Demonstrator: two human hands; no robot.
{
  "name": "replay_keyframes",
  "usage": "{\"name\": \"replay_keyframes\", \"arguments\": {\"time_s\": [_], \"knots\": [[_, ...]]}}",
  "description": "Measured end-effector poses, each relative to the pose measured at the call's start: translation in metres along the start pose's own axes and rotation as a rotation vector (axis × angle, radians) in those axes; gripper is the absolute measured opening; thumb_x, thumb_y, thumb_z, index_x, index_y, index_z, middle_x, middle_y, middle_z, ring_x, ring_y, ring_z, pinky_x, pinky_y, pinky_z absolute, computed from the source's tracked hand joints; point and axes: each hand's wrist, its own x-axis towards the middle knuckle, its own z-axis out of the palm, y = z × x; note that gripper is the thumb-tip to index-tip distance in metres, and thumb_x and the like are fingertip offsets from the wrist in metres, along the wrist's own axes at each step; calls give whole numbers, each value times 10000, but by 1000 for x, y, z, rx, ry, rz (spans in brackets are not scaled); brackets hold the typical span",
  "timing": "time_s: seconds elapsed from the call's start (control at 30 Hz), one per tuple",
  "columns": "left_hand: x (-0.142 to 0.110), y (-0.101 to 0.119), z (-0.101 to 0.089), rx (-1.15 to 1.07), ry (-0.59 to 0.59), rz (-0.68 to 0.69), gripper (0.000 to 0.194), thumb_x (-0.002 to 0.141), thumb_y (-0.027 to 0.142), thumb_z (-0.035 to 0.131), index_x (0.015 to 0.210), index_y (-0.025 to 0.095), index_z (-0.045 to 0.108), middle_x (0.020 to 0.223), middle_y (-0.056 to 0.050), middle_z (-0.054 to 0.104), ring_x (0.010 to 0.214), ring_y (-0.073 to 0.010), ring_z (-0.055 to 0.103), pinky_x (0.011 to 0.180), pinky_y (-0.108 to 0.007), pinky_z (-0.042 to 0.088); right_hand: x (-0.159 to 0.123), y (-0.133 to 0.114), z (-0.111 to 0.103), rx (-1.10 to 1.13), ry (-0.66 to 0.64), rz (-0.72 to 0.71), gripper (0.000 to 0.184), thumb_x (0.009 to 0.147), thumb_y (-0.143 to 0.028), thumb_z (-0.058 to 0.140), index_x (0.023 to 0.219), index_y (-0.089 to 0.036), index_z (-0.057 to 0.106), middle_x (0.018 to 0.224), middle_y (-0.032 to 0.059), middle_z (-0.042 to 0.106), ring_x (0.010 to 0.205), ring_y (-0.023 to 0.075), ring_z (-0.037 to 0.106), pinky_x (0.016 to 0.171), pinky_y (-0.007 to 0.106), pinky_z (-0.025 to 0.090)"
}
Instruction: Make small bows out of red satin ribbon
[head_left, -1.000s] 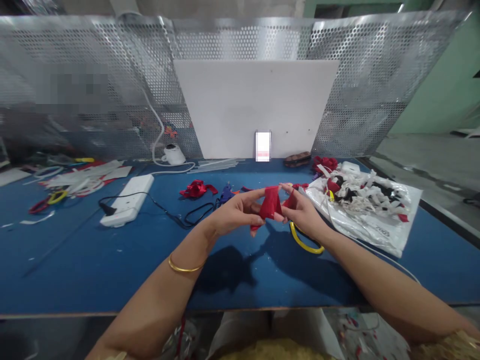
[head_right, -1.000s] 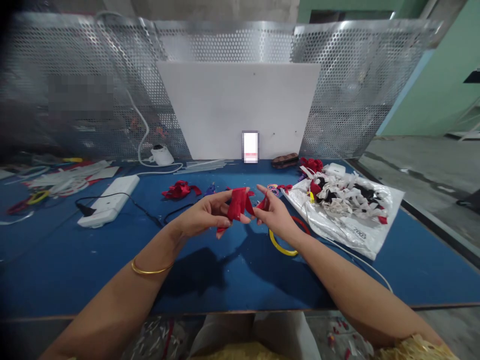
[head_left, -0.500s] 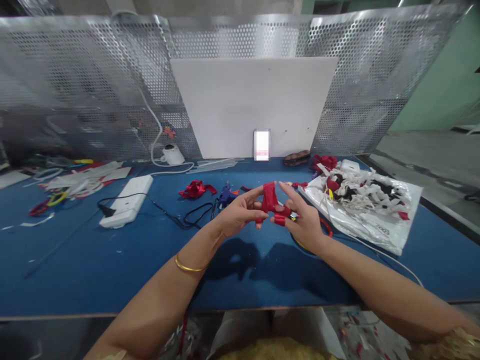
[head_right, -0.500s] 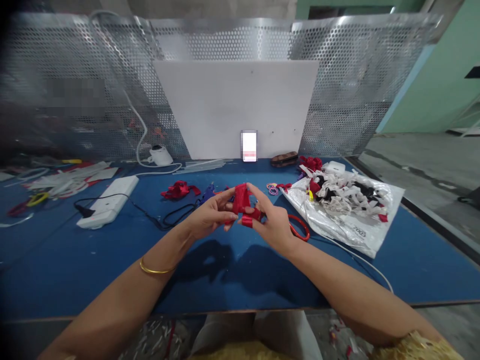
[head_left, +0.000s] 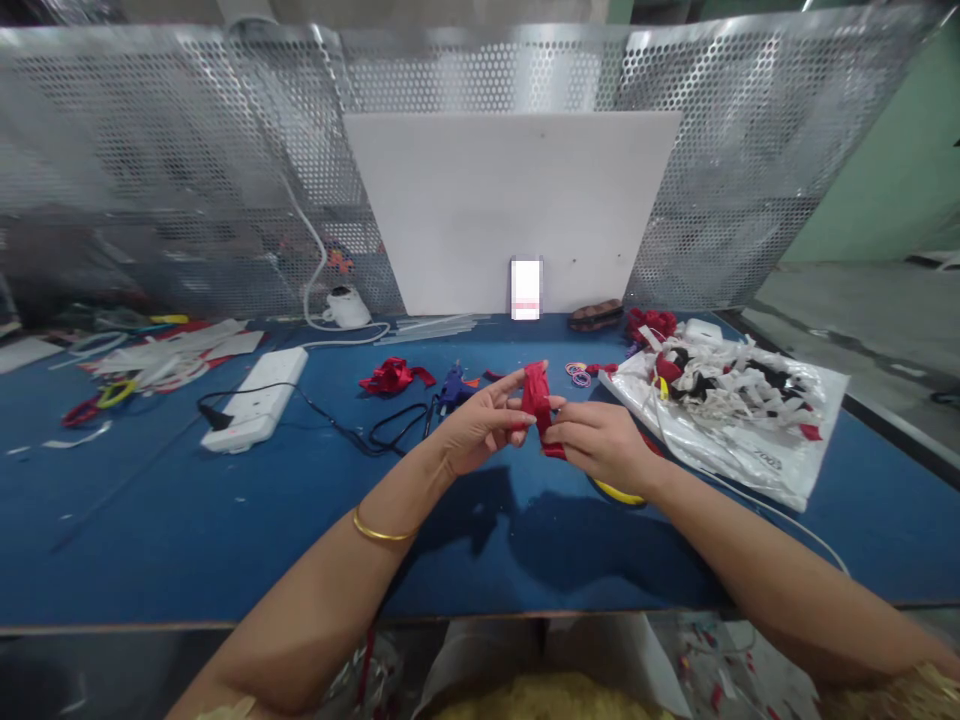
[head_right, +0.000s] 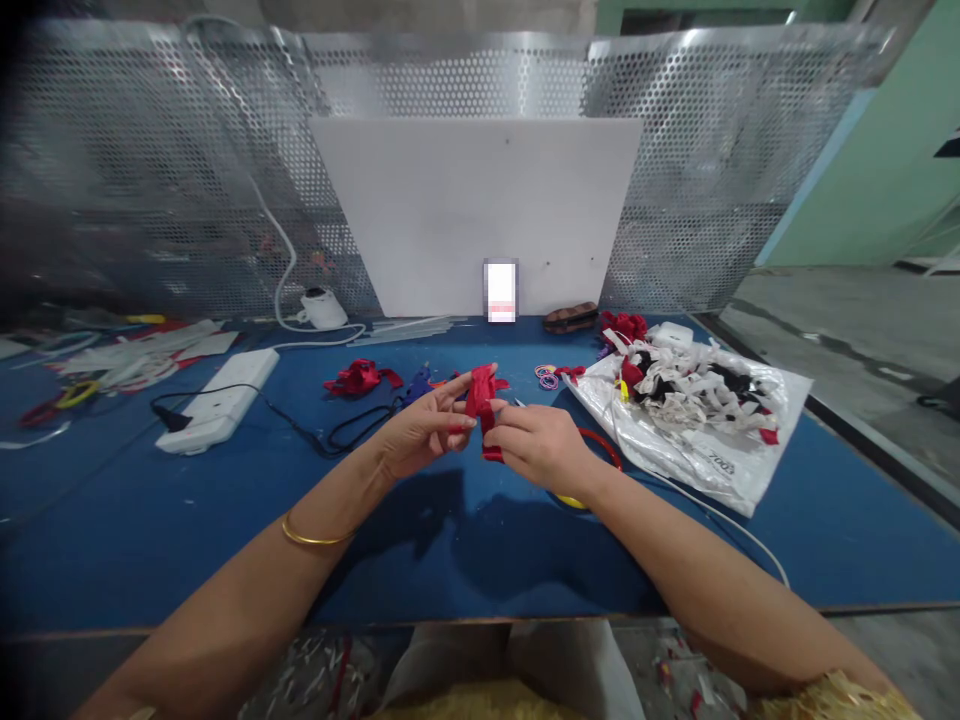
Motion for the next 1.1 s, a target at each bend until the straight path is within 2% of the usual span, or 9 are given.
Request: {"name": "replay_keyframes", "arguments": {"time_s": [0.13,0.33,0.47,0.53,0.6,0.67,0.8,0.93,1.1], "knots": [[1,0,-3,58,16,37,748,700,94,715,1369,262,426,765,-1,648,483,-41,509,481,-150,424,5,2,1,420,3,216,50,821,-196,628,846,-198,671,784,6,604,780,122,622,937,321,476],[1,1,-4,105,15,64,726,724,90,687,1371,278,419,850,-18,668,497,-35,509,480,-142,420,6,2,-3,569,-33,295,127,802,-183,641,898,-219,716,809,17,633,791,126,627,975,350,445],[0,3,-4,89,35,58,742,714,78,685,1373,281,413,1041,-70,682,498,-22,515,489,-134,429,5,3,-2,916,-122,561,244,758,-249,700,997,-199,694,832,28,692,775,150,655,800,317,527],[0,4,-3,85,34,53,748,716,70,682,1378,279,405,1114,-96,666,498,-16,513,495,-130,433,4,4,-1,973,-95,618,282,744,-285,718,1008,-190,686,850,39,702,771,160,658,711,285,532],[-1,5,-3,84,31,53,751,721,67,679,1384,277,395,1147,-111,654,493,-13,510,496,-130,438,3,3,0,808,-12,535,195,757,-290,711,922,-186,698,813,37,693,741,145,641,702,267,516],[-1,6,-3,83,28,52,762,721,66,679,1390,280,382,1161,-114,650,490,-13,511,498,-131,445,3,1,0,506,22,361,95,811,-266,656,852,-188,692,784,36,669,719,129,612,689,250,492],[-1,6,-4,79,15,48,745,728,83,683,1385,274,389,1169,-117,645,500,-16,525,511,-131,454,2,-3,0,61,-67,41,137,891,-170,512,908,-180,647,832,51,641,734,132,589,652,252,464],[-1,6,-4,73,18,47,722,724,84,686,1369,264,415,1164,-123,647,523,-24,534,501,-128,439,2,-6,-2,-70,-97,-137,220,920,-97,405,991,-152,606,909,81,645,804,147,591,745,294,481],[0,4,-3,77,9,35,729,733,78,674,1379,274,400,1169,-122,645,555,-33,543,506,-124,434,0,-6,-3,-179,24,-231,140,869,-60,501,959,-110,596,830,93,623,787,161,579,745,306,496]]}}
